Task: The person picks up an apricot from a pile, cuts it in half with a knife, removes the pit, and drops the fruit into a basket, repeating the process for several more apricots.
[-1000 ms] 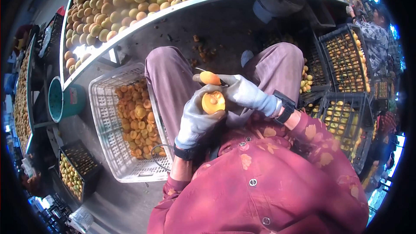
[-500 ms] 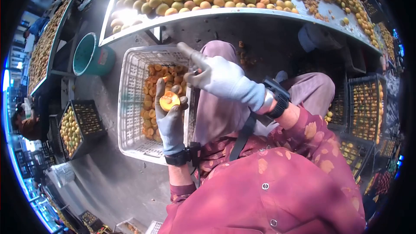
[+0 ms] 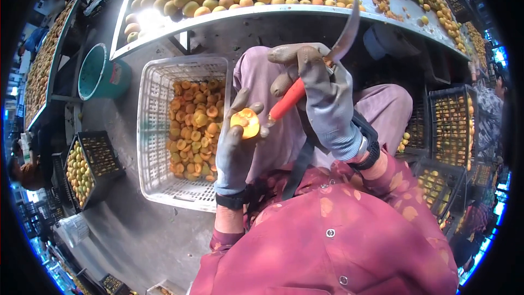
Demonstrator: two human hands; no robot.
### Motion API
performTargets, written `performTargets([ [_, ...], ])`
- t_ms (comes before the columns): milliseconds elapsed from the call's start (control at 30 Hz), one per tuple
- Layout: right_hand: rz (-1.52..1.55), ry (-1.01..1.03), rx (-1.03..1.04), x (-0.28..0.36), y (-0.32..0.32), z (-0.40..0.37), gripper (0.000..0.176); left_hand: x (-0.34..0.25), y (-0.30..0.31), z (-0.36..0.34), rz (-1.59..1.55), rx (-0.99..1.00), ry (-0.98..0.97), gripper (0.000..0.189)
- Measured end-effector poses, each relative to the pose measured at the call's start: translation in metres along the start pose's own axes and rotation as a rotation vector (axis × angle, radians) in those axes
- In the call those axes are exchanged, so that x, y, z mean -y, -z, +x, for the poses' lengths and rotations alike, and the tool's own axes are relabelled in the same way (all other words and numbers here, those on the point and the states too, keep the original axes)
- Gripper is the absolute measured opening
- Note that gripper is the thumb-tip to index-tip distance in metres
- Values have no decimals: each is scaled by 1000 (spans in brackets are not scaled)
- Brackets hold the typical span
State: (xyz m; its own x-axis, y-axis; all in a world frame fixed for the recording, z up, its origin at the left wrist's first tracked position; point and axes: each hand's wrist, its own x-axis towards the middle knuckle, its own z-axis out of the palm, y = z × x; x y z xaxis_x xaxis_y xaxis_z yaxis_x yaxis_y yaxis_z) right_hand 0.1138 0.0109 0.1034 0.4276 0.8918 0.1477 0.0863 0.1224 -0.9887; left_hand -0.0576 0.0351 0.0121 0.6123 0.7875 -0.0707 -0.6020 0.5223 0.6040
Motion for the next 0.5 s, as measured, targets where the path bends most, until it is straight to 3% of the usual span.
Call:
performTargets([
  [67, 29, 61, 38, 8, 0, -8, 53, 7, 1, 3, -53, -57, 72, 71],
  [200, 99, 120, 85, -9, 3, -19, 32, 14, -9, 7, -85, -169, 146, 61],
  [267, 224, 0, 72, -5, 7, -28, 26, 20, -7, 9, 181, -214, 120, 48],
  [300, -74, 129, 121, -2, 11, -29, 22, 20, 7, 10, -58, -27, 152, 40],
  [333, -373, 255, 167, 0, 13, -31, 19, 21, 2, 11, -57, -27, 156, 40],
  [367, -173, -27, 124, 5, 9, -35, 15, 22, -8, 14, -96, -145, 184, 38],
  [400, -174, -28, 117, 3, 13, -34, 15, 23, -13, 16, -135, -261, 211, 36],
  [500, -529, -6, 200, 14, 31, -33, 21, 35, -3, 15, -64, -148, 82, 39],
])
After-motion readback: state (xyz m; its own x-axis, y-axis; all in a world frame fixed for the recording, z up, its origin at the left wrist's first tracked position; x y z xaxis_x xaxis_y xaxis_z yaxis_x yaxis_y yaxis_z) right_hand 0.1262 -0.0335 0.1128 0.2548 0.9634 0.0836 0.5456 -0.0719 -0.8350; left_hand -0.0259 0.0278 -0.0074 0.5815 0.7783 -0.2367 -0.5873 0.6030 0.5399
